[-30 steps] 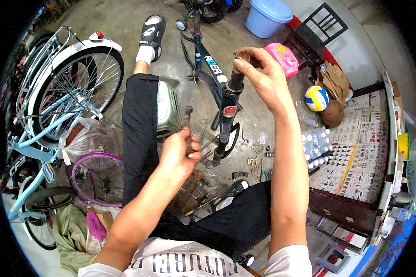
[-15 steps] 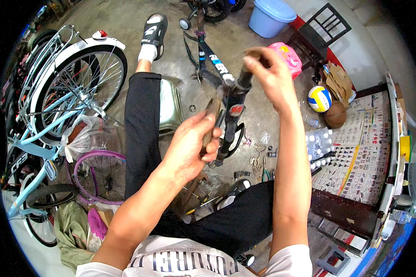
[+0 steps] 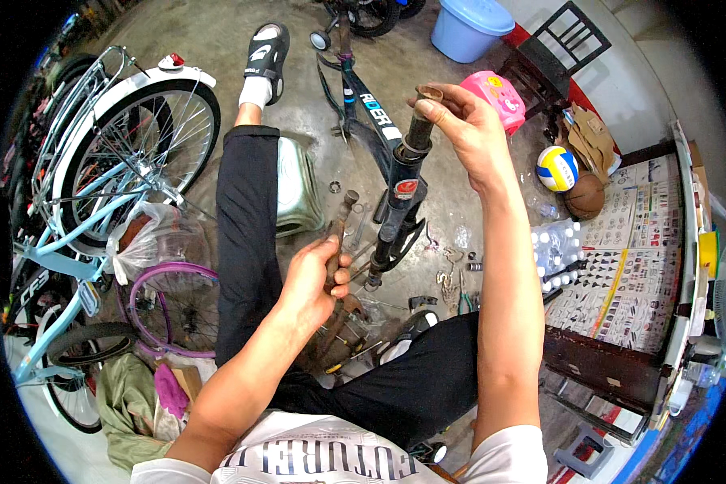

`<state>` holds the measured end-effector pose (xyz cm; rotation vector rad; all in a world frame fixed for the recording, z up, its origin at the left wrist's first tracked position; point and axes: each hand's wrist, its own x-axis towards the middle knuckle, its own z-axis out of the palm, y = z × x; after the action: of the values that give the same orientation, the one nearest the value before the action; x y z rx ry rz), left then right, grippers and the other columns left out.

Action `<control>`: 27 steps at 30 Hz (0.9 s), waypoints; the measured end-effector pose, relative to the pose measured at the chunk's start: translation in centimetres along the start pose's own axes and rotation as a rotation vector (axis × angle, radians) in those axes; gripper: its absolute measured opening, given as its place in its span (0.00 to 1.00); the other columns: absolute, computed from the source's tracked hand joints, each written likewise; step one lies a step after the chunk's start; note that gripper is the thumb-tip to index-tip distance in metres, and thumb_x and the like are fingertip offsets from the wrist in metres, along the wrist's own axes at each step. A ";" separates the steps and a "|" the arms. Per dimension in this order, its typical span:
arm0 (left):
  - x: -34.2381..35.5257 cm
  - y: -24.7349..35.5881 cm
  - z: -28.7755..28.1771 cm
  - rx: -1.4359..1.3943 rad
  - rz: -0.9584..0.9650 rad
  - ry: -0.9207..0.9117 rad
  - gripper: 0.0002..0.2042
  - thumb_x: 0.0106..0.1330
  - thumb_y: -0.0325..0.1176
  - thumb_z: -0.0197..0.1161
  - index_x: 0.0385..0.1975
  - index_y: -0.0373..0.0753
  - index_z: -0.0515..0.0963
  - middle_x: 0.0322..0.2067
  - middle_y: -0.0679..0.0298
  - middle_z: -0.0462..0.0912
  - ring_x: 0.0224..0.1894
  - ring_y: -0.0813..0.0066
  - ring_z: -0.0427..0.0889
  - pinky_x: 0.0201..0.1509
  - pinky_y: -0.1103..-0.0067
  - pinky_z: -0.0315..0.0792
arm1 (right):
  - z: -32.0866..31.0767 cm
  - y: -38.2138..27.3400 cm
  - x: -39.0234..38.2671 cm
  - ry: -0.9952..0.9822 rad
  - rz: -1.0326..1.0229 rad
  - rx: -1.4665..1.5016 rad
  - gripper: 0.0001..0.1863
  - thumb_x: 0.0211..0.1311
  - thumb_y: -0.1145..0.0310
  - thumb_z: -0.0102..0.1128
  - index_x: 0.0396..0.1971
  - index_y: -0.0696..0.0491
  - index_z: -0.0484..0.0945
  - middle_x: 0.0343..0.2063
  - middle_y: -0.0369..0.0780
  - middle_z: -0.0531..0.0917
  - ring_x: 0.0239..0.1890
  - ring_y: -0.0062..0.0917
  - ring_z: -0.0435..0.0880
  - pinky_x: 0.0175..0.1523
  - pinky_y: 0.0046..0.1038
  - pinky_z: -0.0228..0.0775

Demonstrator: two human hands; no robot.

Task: The person uses a hammer to tap and detach components from a bicycle front fork assembly while sitting on the floor.

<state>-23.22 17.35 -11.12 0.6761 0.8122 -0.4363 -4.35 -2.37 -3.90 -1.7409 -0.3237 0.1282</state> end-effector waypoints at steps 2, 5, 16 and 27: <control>0.2 0.6 0.1 -0.025 0.026 0.026 0.05 0.75 0.37 0.52 0.40 0.43 0.70 0.29 0.67 0.74 0.23 0.80 0.67 0.23 0.81 0.59 | 0.2 0.2 0.0 0.085 0.013 -0.053 0.23 0.61 0.65 0.71 0.52 0.62 0.78 0.44 0.41 0.86 0.48 0.23 0.83 0.57 0.26 0.71; 0.5 1.4 0.2 -0.080 0.042 0.067 0.06 0.76 0.37 0.52 0.39 0.43 0.69 0.29 0.66 0.73 0.23 0.80 0.67 0.23 0.81 0.59 | -0.1 0.4 -0.2 0.180 0.022 -0.111 0.22 0.57 0.66 0.74 0.48 0.61 0.80 0.40 0.39 0.85 0.44 0.21 0.83 0.52 0.24 0.73; 1.4 2.4 2.3 0.017 0.071 0.006 0.06 0.75 0.37 0.53 0.42 0.42 0.69 0.30 0.66 0.72 0.24 0.81 0.68 0.24 0.81 0.60 | -1.3 1.8 -0.3 0.264 -0.008 -0.097 0.18 0.57 0.67 0.75 0.43 0.60 0.81 0.37 0.36 0.85 0.39 0.18 0.82 0.47 0.21 0.72; 1.4 3.4 4.8 0.118 0.111 -0.116 0.08 0.73 0.35 0.54 0.46 0.40 0.69 0.30 0.66 0.71 0.22 0.82 0.65 0.21 0.83 0.57 | -1.8 1.4 -0.1 0.283 -0.007 -0.148 0.19 0.57 0.64 0.74 0.43 0.60 0.82 0.36 0.37 0.85 0.38 0.18 0.82 0.46 0.22 0.72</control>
<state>-17.89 16.25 -8.48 0.7942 0.6398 -0.4215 -3.81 -4.33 -4.91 -1.8755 -0.1335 -0.1501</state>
